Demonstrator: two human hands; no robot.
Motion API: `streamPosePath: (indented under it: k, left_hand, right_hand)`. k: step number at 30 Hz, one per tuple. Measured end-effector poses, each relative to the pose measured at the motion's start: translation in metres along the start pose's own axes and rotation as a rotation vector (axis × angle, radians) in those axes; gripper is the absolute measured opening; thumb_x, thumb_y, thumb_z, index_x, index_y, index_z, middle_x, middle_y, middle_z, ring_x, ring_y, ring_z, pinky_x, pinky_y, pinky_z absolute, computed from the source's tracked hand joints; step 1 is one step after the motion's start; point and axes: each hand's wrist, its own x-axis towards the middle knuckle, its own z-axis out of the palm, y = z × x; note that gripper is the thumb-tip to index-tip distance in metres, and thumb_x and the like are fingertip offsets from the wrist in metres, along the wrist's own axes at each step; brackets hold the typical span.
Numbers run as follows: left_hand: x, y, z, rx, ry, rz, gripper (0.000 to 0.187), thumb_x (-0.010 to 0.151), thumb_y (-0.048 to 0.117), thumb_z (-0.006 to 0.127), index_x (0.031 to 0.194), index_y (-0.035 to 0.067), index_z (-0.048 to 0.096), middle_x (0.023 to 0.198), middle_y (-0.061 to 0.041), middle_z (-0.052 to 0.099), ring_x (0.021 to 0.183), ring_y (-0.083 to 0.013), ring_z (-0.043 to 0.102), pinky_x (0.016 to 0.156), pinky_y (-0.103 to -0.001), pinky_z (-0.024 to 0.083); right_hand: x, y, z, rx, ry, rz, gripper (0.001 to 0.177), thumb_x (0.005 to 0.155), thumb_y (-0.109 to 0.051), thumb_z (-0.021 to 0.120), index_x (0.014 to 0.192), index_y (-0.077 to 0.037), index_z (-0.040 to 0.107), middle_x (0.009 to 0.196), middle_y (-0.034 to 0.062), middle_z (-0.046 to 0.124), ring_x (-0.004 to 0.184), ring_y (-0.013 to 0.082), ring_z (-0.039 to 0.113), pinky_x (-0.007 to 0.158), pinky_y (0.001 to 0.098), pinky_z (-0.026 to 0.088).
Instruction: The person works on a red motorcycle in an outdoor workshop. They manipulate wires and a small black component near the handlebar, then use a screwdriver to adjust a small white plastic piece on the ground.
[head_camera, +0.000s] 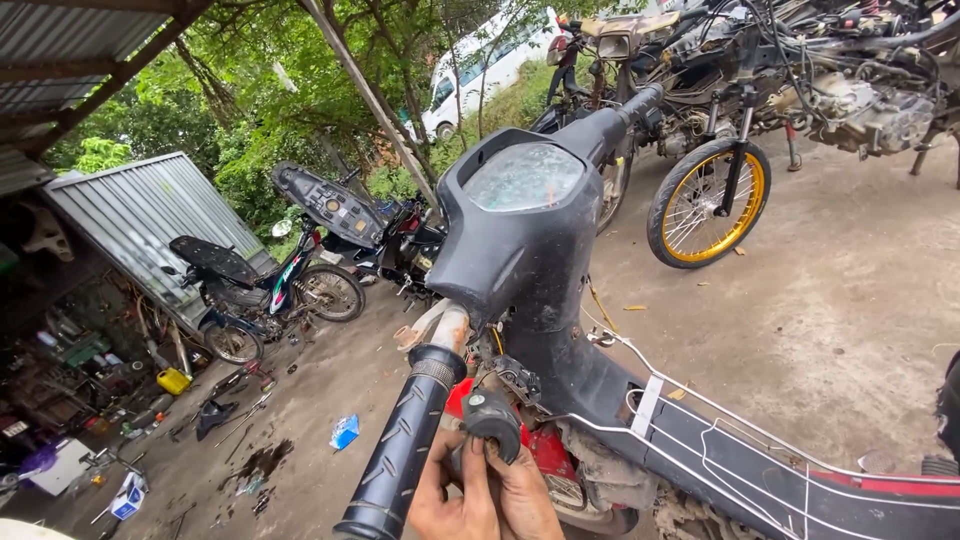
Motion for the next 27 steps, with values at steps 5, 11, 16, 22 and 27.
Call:
streamPosePath:
  k: [5, 11, 16, 22, 27]
  left_hand:
    - [0.005, -0.008, 0.008, -0.262, 0.023, -0.142, 0.03, 0.08, 0.006, 0.08, 0.109, -0.001, 0.077, 0.104, -0.013, 0.081, 0.097, -0.0214, 0.077, 0.09, -0.032, 0.061]
    - [0.019, -0.015, 0.003, -0.259, -0.083, -0.125, 0.033, 0.082, 0.013, 0.079, 0.112, 0.001, 0.074, 0.109, -0.014, 0.08, 0.099, -0.0258, 0.078, 0.089, -0.039, 0.065]
    - [0.003, -0.028, 0.003, -0.181, -0.067, -0.035, 0.023, 0.081, 0.015, 0.082, 0.101, 0.005, 0.077, 0.089, -0.006, 0.077, 0.074, -0.0139, 0.068, 0.068, -0.028, 0.057]
    - [0.0, -0.031, 0.002, -0.229, -0.031, -0.098, 0.033, 0.08, 0.016, 0.081, 0.108, 0.001, 0.075, 0.102, -0.011, 0.08, 0.091, -0.0217, 0.077, 0.081, -0.033, 0.063]
    - [0.014, -0.021, 0.004, -0.172, 0.032, 0.122, 0.043, 0.081, 0.017, 0.081, 0.116, -0.002, 0.067, 0.119, -0.018, 0.073, 0.112, -0.0297, 0.072, 0.098, -0.041, 0.06]
  right_hand:
    - [-0.009, 0.0, 0.012, -0.004, -0.039, -0.036, 0.031, 0.084, -0.005, 0.073, 0.112, 0.009, 0.072, 0.105, 0.0284, 0.075, 0.094, 0.0414, 0.071, 0.093, 0.0541, 0.057]
    - [-0.013, 0.007, 0.012, -0.032, -0.044, -0.038, 0.028, 0.084, -0.007, 0.074, 0.108, 0.008, 0.072, 0.1, 0.026, 0.075, 0.089, 0.0383, 0.07, 0.088, 0.0515, 0.057]
    - [-0.012, 0.0, 0.009, -0.055, -0.045, -0.055, 0.025, 0.085, -0.008, 0.074, 0.105, 0.007, 0.073, 0.096, 0.0241, 0.074, 0.085, 0.0359, 0.069, 0.084, 0.0495, 0.056]
    - [-0.01, 0.001, 0.013, -0.082, -0.057, -0.062, 0.022, 0.085, -0.009, 0.075, 0.102, 0.006, 0.073, 0.091, 0.0217, 0.074, 0.08, 0.0328, 0.068, 0.078, 0.0468, 0.056]
    - [-0.009, 0.006, 0.013, -0.095, -0.052, -0.074, 0.02, 0.085, -0.01, 0.076, 0.099, 0.005, 0.073, 0.087, 0.0199, 0.074, 0.076, 0.0305, 0.067, 0.074, 0.0449, 0.056]
